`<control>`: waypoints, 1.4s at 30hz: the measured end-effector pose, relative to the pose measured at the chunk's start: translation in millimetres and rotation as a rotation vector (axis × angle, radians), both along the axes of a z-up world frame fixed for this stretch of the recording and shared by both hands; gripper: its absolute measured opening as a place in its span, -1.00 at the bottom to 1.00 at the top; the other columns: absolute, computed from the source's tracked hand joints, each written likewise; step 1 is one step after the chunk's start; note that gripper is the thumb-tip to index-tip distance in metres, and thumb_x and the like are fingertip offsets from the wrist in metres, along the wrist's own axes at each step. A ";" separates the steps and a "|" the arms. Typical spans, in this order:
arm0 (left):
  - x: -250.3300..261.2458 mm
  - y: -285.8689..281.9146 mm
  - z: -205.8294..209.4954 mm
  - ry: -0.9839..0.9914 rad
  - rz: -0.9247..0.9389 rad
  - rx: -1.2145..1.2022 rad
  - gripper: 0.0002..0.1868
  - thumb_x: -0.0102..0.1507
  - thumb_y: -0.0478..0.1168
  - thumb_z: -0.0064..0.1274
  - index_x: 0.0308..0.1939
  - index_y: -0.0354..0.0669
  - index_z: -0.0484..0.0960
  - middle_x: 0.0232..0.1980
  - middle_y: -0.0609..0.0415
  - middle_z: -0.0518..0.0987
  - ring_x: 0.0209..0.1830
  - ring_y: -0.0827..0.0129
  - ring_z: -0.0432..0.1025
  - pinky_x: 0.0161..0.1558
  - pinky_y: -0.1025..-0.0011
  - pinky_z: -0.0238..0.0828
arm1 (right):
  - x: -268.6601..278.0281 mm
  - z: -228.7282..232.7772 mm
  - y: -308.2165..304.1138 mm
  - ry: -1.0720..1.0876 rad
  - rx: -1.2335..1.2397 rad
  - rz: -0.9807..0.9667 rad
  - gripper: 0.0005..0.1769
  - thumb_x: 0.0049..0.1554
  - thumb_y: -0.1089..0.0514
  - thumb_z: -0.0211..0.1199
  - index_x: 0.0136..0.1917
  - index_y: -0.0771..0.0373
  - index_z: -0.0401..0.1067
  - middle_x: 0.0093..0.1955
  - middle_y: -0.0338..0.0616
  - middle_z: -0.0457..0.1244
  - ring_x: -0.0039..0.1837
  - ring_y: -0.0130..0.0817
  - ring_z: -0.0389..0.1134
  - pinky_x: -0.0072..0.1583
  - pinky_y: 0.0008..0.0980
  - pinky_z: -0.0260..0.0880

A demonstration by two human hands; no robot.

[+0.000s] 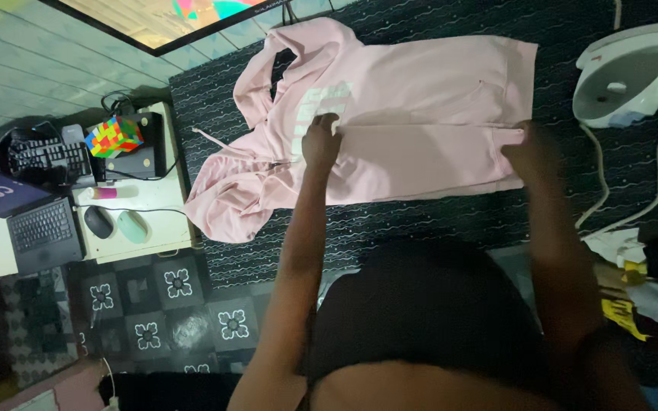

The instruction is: The person takes a garment from a suitcase, smooths it out on a table, and irons the fabric before folding it into a compact square.

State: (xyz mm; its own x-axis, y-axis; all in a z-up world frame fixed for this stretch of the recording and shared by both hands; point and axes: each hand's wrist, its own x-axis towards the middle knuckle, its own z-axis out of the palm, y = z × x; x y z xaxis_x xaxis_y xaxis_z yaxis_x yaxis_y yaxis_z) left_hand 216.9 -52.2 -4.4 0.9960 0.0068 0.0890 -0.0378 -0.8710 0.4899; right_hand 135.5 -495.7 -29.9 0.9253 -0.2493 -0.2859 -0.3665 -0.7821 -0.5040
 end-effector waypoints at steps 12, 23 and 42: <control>-95.4 46.5 -45.0 -0.100 0.291 0.083 -0.49 0.17 -0.04 0.17 0.19 -0.06 0.56 0.26 0.06 0.54 0.35 0.09 0.35 0.23 -0.12 0.29 | 53.0 -10.6 174.6 -0.393 0.073 0.413 -0.45 0.00 0.10 0.46 0.26 0.23 0.48 0.31 0.13 0.30 0.40 0.11 0.21 0.35 0.15 0.17; -105.6 64.3 -53.2 -0.147 0.352 -0.014 -0.76 0.15 -0.14 0.16 -0.10 -0.02 0.65 0.08 0.11 0.63 0.21 0.13 0.44 0.16 0.00 0.27 | 117.9 -30.2 308.5 0.039 0.015 0.565 -0.34 0.04 -0.31 0.30 0.22 0.18 0.50 0.16 0.09 0.37 0.22 0.08 0.37 0.23 0.08 0.30; -89.2 -9.5 -34.7 0.060 0.139 0.171 -0.49 0.31 -0.09 -0.04 0.38 0.09 0.43 0.55 0.13 0.30 0.60 0.19 0.06 0.47 -0.16 -0.09 | 40.9 5.0 274.5 -0.548 0.149 0.509 -0.24 0.06 0.19 0.38 0.47 0.39 0.22 0.54 0.34 0.04 0.57 0.34 -0.07 0.47 0.27 -0.11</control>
